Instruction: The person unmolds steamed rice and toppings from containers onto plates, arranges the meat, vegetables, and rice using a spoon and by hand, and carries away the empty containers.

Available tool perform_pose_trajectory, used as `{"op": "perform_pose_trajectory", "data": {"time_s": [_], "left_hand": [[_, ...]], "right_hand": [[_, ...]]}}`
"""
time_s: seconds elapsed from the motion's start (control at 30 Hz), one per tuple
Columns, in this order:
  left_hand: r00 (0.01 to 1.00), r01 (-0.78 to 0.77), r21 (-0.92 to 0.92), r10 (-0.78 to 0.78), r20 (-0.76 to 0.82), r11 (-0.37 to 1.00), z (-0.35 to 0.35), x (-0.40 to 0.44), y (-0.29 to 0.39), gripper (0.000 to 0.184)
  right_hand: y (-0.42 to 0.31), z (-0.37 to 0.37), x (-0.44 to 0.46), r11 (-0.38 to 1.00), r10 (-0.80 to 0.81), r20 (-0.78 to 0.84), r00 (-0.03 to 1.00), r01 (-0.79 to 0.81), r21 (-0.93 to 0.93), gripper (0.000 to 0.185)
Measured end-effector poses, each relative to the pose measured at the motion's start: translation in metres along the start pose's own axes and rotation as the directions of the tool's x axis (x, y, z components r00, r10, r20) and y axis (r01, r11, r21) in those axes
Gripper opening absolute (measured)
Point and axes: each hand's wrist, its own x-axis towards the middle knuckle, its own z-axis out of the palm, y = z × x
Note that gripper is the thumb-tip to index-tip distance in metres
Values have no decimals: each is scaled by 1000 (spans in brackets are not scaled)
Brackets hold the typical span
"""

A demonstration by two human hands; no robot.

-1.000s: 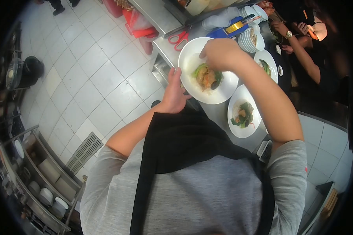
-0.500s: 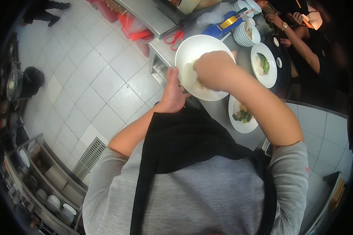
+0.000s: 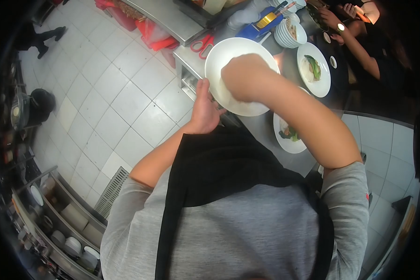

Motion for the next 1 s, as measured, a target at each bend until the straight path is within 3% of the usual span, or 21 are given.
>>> {"op": "perform_pose_trajectory", "data": {"time_s": [0.27,0.37,0.47,0.57,0.67,0.77,0.87,1.0], "left_hand": [[1000,-14,2,14,-25,1000,11,-10,4,69],[1000,-11,7,11,1,1000,5,-4,2,74],[999,-9,-5,9,31,1000,0,-2,1,78],[1000,-18,-9,18,1,1000,5,-4,1,80],[999,-19,1,19,45,1000,1,-5,4,82],[999,-16,6,15,30,1000,6,-7,5,85],[999,-18,4,18,47,1000,6,-7,5,87],[999,-17,-13,17,44,1000,7,-7,7,87]], "right_hand": [[1,31,-32,998,-33,-55,998,36,47,12],[11,57,-30,996,33,-109,993,-24,85,14],[20,55,-57,990,25,70,997,-34,134,17],[25,74,-57,974,126,77,989,-138,179,29],[36,76,-64,932,142,22,990,-141,334,30],[39,68,-82,940,199,166,966,-236,245,30],[46,93,-70,928,224,35,974,-224,299,29],[67,95,-80,915,234,44,971,-235,327,30]]}}
